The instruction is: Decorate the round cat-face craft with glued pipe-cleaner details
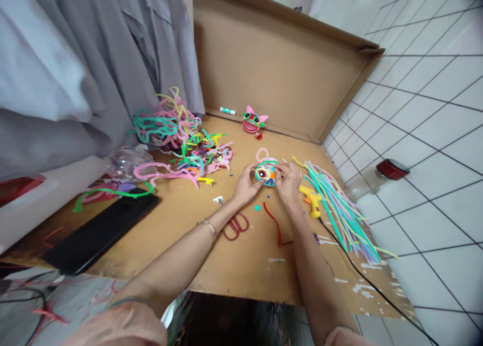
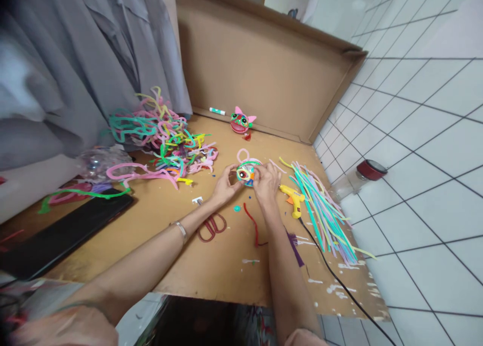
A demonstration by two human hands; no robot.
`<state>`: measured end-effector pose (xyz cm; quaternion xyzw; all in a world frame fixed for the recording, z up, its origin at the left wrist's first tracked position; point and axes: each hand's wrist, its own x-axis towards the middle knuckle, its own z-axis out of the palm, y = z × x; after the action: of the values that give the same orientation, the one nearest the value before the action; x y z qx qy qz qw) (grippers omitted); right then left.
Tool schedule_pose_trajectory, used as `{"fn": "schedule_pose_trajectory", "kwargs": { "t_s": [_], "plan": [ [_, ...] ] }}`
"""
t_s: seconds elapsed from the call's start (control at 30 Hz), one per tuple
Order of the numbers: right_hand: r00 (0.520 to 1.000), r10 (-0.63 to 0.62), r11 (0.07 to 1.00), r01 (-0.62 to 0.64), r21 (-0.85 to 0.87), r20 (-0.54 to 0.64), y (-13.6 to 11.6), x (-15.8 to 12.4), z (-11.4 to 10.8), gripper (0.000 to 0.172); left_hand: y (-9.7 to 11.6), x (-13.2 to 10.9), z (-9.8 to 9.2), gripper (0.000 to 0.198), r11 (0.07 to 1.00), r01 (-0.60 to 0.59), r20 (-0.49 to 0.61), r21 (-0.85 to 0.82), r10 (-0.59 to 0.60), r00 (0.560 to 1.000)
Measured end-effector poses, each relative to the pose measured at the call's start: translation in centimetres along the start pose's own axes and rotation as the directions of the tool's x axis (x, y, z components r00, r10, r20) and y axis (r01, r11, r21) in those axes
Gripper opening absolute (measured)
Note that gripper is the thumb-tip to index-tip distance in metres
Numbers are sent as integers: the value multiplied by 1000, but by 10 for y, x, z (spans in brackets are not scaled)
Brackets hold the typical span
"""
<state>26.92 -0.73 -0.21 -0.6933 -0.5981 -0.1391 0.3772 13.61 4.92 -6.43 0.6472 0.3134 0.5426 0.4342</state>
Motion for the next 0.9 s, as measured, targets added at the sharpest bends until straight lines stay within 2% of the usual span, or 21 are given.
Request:
{"fn": "schedule_pose_trajectory", "kwargs": {
  "t_s": [0.2, 0.37, 0.57, 0.9],
  "plan": [
    [999, 5, 998, -7, -55, -38, -4, -2, -1, 26, 0, -1, 0, 56, 1000, -18, 21, 4, 18, 1000],
    [1000, 14, 998, -14, -55, 2, -6, -3, -3, 27, -2, -1, 1, 56, 999, -21, 25, 43, 20, 999],
    [1000, 22, 999, -22, -33, 5, -5, -3, -5, 28, -1, -1, 1, 55, 999, 0, -12, -34, 0, 1000],
    [999, 52, 998, -52, -22, 2, -6, -2, -8, 36, 2, -1, -1, 58, 999, 13, 36, 52, -15, 999]
  ]
}}
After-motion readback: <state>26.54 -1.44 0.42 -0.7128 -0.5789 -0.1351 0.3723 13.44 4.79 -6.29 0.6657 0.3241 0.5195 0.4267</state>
